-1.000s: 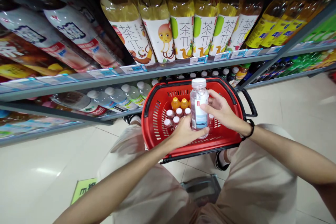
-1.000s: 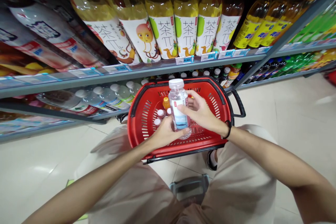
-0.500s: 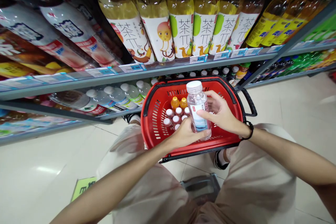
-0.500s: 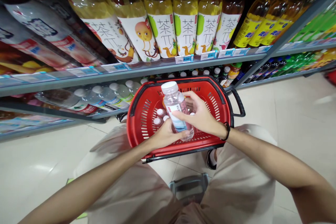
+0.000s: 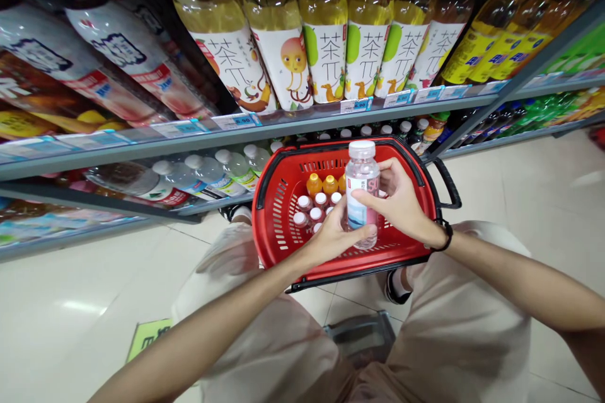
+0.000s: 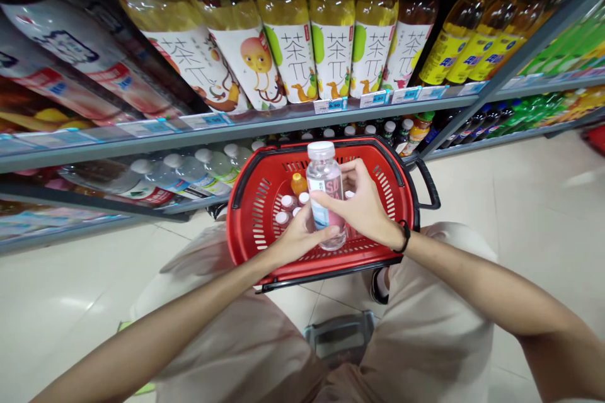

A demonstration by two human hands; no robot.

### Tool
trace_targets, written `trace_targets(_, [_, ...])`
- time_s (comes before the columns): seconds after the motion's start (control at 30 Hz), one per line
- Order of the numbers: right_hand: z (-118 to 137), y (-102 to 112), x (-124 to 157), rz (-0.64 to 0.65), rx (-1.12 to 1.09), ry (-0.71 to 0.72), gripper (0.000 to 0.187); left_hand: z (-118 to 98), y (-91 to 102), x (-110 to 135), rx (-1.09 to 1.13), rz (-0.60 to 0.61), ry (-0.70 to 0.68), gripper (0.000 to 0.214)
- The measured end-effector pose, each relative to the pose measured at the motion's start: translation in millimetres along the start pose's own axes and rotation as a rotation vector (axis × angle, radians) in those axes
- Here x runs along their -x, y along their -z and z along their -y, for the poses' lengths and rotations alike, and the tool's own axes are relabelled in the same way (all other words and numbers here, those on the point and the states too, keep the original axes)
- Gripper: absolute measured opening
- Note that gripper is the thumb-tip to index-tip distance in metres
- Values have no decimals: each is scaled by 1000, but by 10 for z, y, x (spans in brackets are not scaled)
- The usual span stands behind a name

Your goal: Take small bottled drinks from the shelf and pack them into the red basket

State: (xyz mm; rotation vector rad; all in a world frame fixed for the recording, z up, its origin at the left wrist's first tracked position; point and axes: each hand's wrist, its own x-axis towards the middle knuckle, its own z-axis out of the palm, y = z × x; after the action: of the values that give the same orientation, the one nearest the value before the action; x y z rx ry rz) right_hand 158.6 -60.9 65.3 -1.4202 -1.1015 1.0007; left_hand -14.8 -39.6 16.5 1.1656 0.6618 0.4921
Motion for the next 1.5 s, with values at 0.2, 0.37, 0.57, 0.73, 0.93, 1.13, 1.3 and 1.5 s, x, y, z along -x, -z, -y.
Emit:
trace_targets(0.2, [85, 20, -113, -9, -169, -76, 53, -70, 28, -34, 45, -55, -48, 65])
trace_targets(0.37, [187, 85, -167, 89, -299, -181, 41, -242, 95, -30, 58, -77, -70, 72])
trace_targets(0.57, [201, 111, -185, 77, -381, -259, 40, -259, 157, -7, 122, -50, -4, 69])
trace_targets(0.73, [174, 112, -208, 56, -452, -361, 42, -243, 145, 28, 223, -8, 150, 73])
trace_targets(0.93, [142, 133, -248, 65, -476, -479, 47, -310, 114, 29, 381, 127, 249, 77])
trace_targets(1.13, [89, 130, -268, 57, -468, -505, 43, -363, 129, 18, 421, 213, 334, 82])
trace_targets(1.3, [77, 92, -260, 32, -468, -517, 47, -367, 130, 15, 456, 206, 362, 81])
trace_targets(1.5, [151, 94, -304, 41, -465, -502, 52, -341, 136, -4, 263, 72, 238, 73])
